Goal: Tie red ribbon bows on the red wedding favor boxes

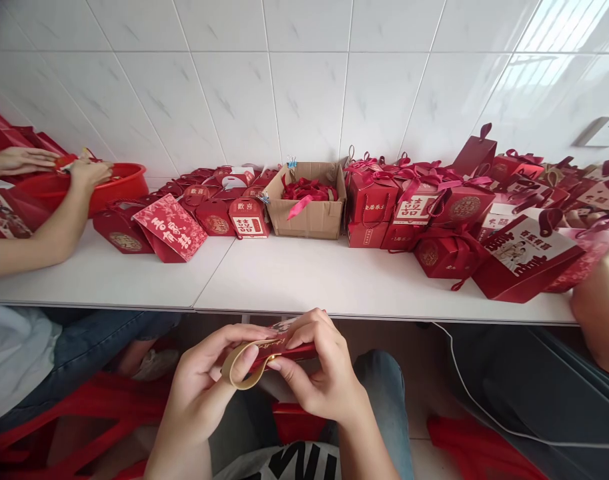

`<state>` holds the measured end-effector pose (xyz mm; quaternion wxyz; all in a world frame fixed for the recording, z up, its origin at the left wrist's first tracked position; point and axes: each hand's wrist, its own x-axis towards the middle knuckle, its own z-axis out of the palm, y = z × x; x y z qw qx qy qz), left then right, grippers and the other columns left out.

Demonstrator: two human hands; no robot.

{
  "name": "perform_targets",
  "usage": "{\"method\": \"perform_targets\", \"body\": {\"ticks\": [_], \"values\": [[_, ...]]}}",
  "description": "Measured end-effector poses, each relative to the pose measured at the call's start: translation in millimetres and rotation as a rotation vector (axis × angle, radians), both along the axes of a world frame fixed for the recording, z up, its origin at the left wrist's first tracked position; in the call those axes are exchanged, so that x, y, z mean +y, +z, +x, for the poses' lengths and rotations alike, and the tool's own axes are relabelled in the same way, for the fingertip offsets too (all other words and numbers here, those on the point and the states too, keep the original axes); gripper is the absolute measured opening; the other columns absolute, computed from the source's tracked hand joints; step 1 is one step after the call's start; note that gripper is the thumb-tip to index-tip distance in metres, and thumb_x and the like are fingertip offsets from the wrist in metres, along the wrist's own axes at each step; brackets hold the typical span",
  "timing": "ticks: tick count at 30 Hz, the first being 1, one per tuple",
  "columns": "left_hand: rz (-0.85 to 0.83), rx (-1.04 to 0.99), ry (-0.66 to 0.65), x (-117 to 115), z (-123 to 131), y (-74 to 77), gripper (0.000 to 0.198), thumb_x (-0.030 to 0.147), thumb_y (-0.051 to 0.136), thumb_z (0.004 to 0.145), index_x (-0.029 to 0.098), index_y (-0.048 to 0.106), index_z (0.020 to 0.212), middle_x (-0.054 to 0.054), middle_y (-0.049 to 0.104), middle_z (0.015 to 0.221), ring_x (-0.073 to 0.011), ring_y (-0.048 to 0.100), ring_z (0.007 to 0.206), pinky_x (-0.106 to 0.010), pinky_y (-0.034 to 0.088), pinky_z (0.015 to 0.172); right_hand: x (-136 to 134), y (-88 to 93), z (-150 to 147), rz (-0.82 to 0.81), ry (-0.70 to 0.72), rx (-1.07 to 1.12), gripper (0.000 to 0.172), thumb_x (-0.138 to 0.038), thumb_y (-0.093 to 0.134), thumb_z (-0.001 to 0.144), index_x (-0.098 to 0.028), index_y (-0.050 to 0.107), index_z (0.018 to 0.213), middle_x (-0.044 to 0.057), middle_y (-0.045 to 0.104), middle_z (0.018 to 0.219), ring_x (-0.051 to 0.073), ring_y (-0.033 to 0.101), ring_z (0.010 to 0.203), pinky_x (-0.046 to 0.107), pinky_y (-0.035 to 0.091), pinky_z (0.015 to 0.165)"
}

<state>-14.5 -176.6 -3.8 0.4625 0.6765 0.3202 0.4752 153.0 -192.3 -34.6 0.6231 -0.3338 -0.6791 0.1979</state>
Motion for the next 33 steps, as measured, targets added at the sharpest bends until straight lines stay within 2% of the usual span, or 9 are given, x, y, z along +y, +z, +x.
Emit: {"method": "perform_targets", "body": {"ticks": [5, 11, 17, 21, 26, 30, 33], "values": [[-0.06, -0.072, 0.057, 0, 4, -1.1, 0.014, 0.029, 0.063, 0.083, 0.017, 0.07, 0.087, -0.008, 0.073, 0.084, -0.0199, 0.069, 0.075, -0.026, 0.056, 0.063, 2, 0.9, -2, -0.013, 0.027, 0.027, 0.022, -0.016, 0.067, 0.078, -0.022, 0.05, 0.089, 0.002, 0.057, 0.081, 0.018, 0.058, 0.078, 0.034, 0.049, 0.068], [-0.099, -0.167, 0.159, -1, 10, 0.5, 0.015, 0.034, 0.066, 0.08, 0.019, 0.07, 0.08, -0.005, 0.071, 0.079, -0.0182, 0.067, 0.075, -0.026, 0.055, 0.068, 4, 2.1, -6, -0.017, 0.042, 0.037, 0.023, -0.015, 0.067, 0.078, -0.022, 0.049, 0.089, 0.002, 0.057, 0.08, 0.018, 0.058, 0.078, 0.033, 0.05, 0.067], [-0.044, -0.161, -0.013, 7, -1, -6.6, 0.013, 0.03, 0.063, 0.083, 0.019, 0.07, 0.081, -0.007, 0.07, 0.086, -0.0206, 0.066, 0.081, -0.029, 0.054, 0.073, 5, -0.3, -7, -0.012, 0.03, 0.055, 0.023, -0.013, 0.067, 0.077, -0.022, 0.049, 0.088, 0.002, 0.058, 0.08, 0.018, 0.059, 0.077, 0.033, 0.05, 0.067], [-0.023, -0.128, -0.121, 9, -6, -7.5, 0.009, 0.024, 0.062, 0.084, 0.021, 0.07, 0.086, -0.008, 0.071, 0.092, -0.0232, 0.066, 0.093, -0.034, 0.05, 0.087, 4, -1.6, -6, -0.022, 0.002, 0.064, 0.024, -0.009, 0.066, 0.077, -0.022, 0.05, 0.089, 0.003, 0.059, 0.083, 0.018, 0.059, 0.079, 0.033, 0.051, 0.068], [-0.029, -0.132, -0.154, 13, -5, -13.6, 0.012, 0.022, 0.063, 0.083, 0.02, 0.066, 0.094, -0.008, 0.069, 0.093, -0.0222, 0.064, 0.092, -0.037, 0.049, 0.089, 5, -4.1, -7, 0.013, 0.017, 0.089, 0.027, -0.003, 0.064, 0.077, -0.022, 0.051, 0.091, 0.004, 0.062, 0.087, 0.019, 0.06, 0.081, 0.037, 0.051, 0.073], [0.066, -0.154, -0.155, 21, -2, -26.4, 0.01, 0.013, 0.065, 0.081, 0.02, 0.066, 0.088, -0.007, 0.069, 0.088, -0.0222, 0.064, 0.091, -0.039, 0.048, 0.09, 6, -6.4, -8, 0.03, -0.002, 0.125, 0.027, -0.001, 0.064, 0.076, -0.022, 0.051, 0.088, 0.003, 0.061, 0.081, 0.017, 0.059, 0.075, 0.035, 0.051, 0.07], [0.142, -0.18, -0.124, 22, 1, -31.8, 0.012, 0.011, 0.064, 0.081, 0.021, 0.066, 0.086, -0.006, 0.069, 0.083, -0.0206, 0.065, 0.084, -0.038, 0.049, 0.084, 4, -5.9, -9, 0.002, 0.004, 0.146, 0.026, -0.002, 0.065, 0.076, -0.022, 0.05, 0.083, 0.004, 0.063, 0.085, 0.019, 0.062, 0.08, 0.035, 0.054, 0.07]]}}
